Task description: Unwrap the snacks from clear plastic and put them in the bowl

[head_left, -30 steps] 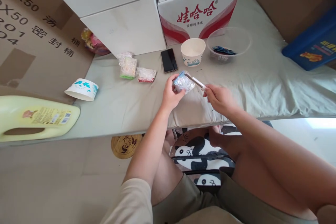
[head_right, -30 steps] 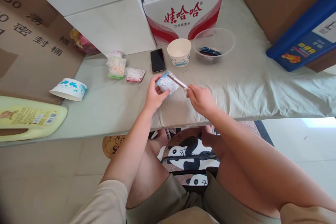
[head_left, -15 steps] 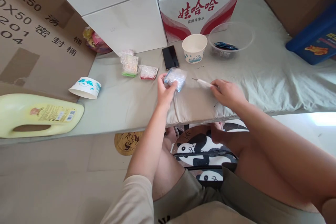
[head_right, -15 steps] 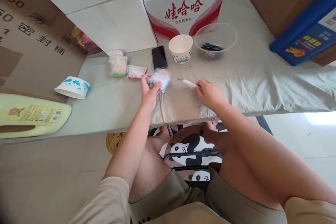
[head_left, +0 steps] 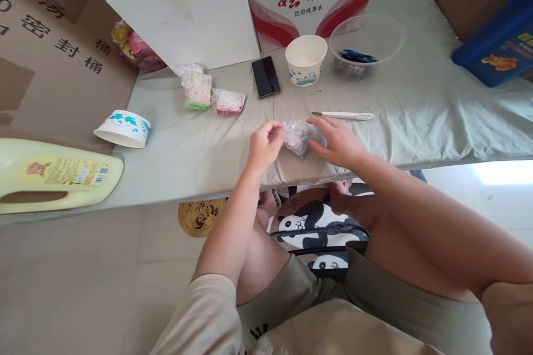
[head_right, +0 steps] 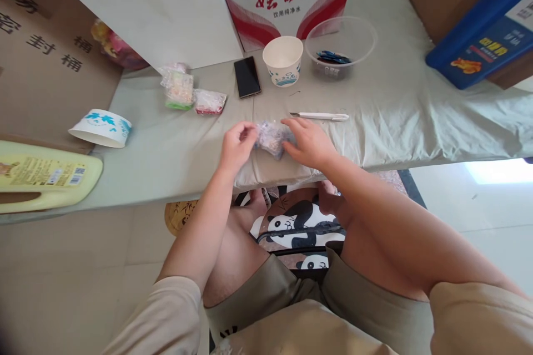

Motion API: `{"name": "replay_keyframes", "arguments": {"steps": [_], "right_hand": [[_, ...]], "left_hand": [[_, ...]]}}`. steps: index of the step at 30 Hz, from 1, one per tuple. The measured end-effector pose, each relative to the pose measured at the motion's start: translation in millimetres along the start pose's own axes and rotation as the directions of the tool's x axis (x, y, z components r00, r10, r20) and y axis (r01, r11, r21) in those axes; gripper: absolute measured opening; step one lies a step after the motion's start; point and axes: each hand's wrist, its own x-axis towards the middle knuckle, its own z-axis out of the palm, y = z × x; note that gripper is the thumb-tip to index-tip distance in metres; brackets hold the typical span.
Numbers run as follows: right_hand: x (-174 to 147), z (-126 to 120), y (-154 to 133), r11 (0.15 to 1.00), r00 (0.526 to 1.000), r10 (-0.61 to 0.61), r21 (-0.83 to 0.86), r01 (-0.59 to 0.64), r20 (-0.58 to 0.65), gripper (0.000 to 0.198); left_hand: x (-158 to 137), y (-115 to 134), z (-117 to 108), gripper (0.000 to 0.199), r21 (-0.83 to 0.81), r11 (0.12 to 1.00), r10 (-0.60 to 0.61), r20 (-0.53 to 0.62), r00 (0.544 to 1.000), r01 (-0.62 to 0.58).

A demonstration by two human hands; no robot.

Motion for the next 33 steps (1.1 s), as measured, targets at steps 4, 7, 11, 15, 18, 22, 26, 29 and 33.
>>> {"name": "replay_keyframes", "arguments": {"steps": [4, 7, 11, 15, 18, 22, 26, 29, 33], "right_hand": [[0.9, 7.2, -9.9, 0.993, 0.999, -0.03, 0.113, 0.028, 0.018, 0.054], [1.6, 3.3, -7.3, 0.989, 0.999, -0.015, 0.147, 0.022, -0.046, 0.037], [1.4, -7.1, 13.6, 0.992, 0.985, 0.078, 0.106, -0.062, -0.154, 0.022], [0.1, -18.9, 33.4, 0.981, 0.942, 0.192, 0.064, -0.181, -0.275, 0.026], [-0.4, -23.5, 31.6, 0.979, 0.935, 0.195, 0.115, -0.167, -0.297, 0.035], [0.8, -17.3, 16.6, 0.991, 0.98, 0.135, 0.042, -0.13, -0.145, 0.045], [1.6, -13.4, 3.1, 0.991, 0.996, 0.078, -0.109, -0.081, -0.036, 0.03], [-2.2, -22.2, -8.2, 0.986, 0.996, -0.014, -0.165, 0.0, -0.084, 0.02], [-13.8, -35.9, -22.7, 0.988, 0.996, -0.078, -0.129, 0.082, 0.036, 0.021]], "left_hand": [[5.8, 5.1, -3.9, 0.012, -0.498, 0.818, -0.349, -0.034, 0.936, 0.287], [10.0, 3.6, -10.6, 0.009, -0.59, 0.736, -0.459, -0.074, 0.886, 0.332], [10.2, -11.3, -24.3, 0.033, -0.465, 0.822, -0.475, -0.241, 0.846, 0.329], [6.6, -25.1, -37.8, 0.042, -0.158, 0.947, -0.318, -0.324, 0.891, 0.28], [6.4, -25.8, -40.1, 0.024, 0.041, 0.992, -0.101, -0.258, 0.961, 0.115], [10.0, -19.8, -31.2, 0.035, 0.354, 0.935, 0.066, -0.107, 0.992, -0.024], [11.4, -10.8, -24.9, 0.008, 0.44, 0.897, 0.063, -0.063, 0.996, -0.028], [6.4, -2.3, -29.4, 0.009, 0.378, 0.915, 0.197, -0.115, 0.974, -0.141], [-10.2, 7.2, -44.7, 0.014, 0.286, 0.928, 0.283, -0.129, 0.95, -0.238]]}}
